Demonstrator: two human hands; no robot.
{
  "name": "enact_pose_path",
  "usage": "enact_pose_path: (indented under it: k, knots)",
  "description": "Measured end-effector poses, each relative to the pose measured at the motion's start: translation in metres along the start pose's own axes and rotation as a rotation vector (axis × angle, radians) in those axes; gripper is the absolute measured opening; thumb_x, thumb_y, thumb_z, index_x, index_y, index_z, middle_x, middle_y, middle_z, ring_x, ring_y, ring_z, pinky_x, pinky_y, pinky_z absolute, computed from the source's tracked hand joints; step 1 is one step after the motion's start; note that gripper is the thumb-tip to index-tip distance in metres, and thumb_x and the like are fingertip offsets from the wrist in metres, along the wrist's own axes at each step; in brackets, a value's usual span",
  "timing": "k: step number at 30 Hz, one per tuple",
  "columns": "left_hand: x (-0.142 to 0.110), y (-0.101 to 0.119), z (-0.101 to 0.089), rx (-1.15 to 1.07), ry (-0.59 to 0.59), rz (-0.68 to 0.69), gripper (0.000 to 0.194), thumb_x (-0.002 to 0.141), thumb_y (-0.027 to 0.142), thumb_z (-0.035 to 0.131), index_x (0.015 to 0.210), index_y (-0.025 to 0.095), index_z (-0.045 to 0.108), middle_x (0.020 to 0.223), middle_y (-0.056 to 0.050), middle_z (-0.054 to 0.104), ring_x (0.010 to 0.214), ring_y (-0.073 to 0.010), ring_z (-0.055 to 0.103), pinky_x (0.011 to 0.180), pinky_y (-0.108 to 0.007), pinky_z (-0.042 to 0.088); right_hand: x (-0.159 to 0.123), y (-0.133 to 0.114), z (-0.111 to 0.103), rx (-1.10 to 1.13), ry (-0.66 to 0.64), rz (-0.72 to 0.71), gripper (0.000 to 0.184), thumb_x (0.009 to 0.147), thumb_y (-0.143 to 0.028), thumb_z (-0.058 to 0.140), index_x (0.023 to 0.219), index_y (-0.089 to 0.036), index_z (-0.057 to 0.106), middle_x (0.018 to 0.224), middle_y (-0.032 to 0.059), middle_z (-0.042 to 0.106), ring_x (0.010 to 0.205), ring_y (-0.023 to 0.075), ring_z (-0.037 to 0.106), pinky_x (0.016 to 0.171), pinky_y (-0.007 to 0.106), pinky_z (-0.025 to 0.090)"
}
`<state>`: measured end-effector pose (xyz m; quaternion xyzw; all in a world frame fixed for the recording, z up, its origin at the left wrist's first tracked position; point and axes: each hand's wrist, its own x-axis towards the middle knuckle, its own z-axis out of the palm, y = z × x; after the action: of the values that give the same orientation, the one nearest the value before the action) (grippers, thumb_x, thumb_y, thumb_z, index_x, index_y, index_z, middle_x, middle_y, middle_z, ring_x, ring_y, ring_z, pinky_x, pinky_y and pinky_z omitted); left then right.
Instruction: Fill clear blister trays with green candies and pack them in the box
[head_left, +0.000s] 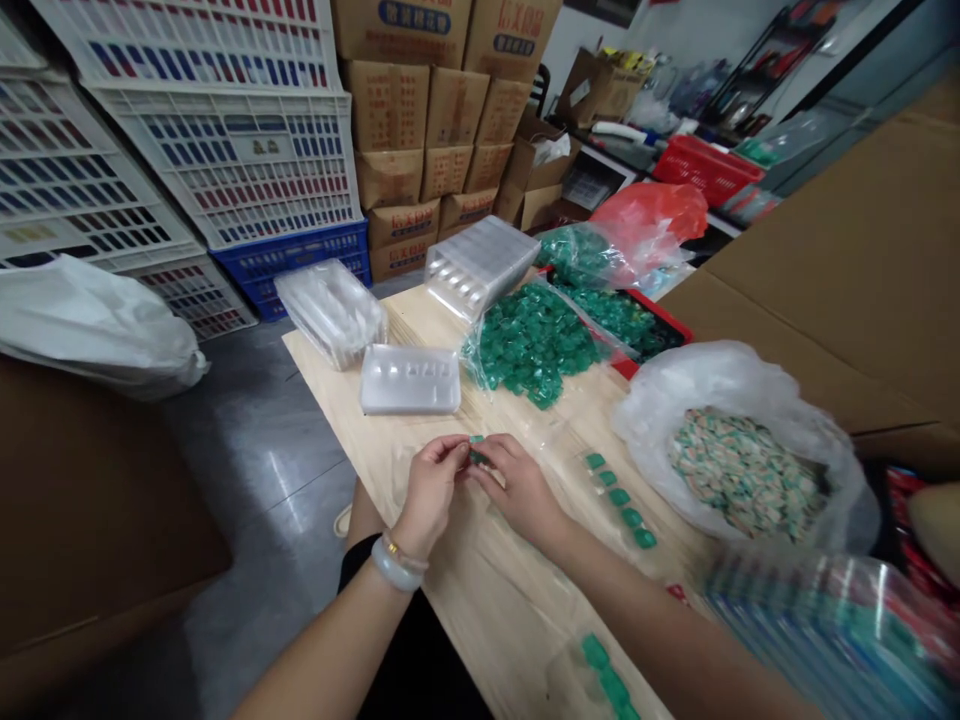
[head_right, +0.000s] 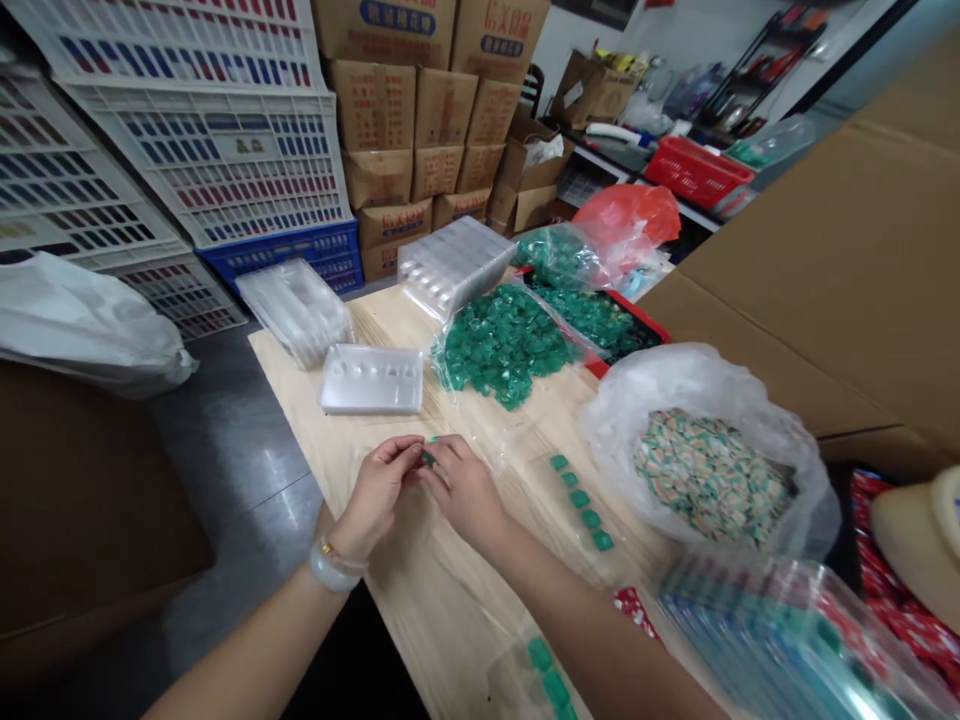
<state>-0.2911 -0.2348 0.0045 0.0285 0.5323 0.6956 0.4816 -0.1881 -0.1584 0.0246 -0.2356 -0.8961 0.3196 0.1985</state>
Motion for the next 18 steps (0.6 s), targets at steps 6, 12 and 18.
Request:
enact_pose_path:
  k: [6, 12, 18]
  knots:
    - [0.002, 0.000, 0.012, 0.030, -0.096, 0.041, 0.024, 0.062, 0.028, 0.065, 0.080, 0.013, 0.059, 0.072, -0.001, 0.061, 0.062, -0.0098, 0.058, 0.060, -0.023, 0.049, -0.001, 0.005, -0.009, 0.210, 0.067, 0.140, 0.024, 0.075, -0.017, 0.051, 0.098, -0.021, 0.058, 0.088, 0.0044, 0.055, 0.073, 0.0120, 0.056, 0.065, 0.026, 0.050]
    - [0.017, 0.011, 0.036, 0.122, -0.224, 0.106, 0.031, 0.071, 0.028, 0.057, 0.098, 0.014, 0.054, 0.074, -0.002, 0.060, 0.066, -0.0118, 0.059, 0.062, -0.027, 0.050, 0.003, 0.018, -0.022, 0.343, 0.186, 0.310, 0.015, 0.071, -0.023, 0.052, 0.085, -0.019, 0.057, 0.078, 0.0036, 0.060, 0.068, 0.0136, 0.058, 0.063, 0.028, 0.049]
    - [0.038, 0.009, 0.060, 0.567, -0.288, 0.473, 0.017, 0.076, 0.024, 0.049, 0.083, 0.015, 0.062, 0.084, -0.006, 0.057, 0.074, -0.0135, 0.056, 0.064, -0.026, 0.047, 0.021, 0.039, -0.031, 0.752, 0.404, 0.562, 0.030, 0.060, -0.038, 0.063, 0.076, -0.018, 0.046, 0.062, -0.0017, 0.059, 0.057, 0.0134, 0.060, 0.058, 0.028, 0.049]
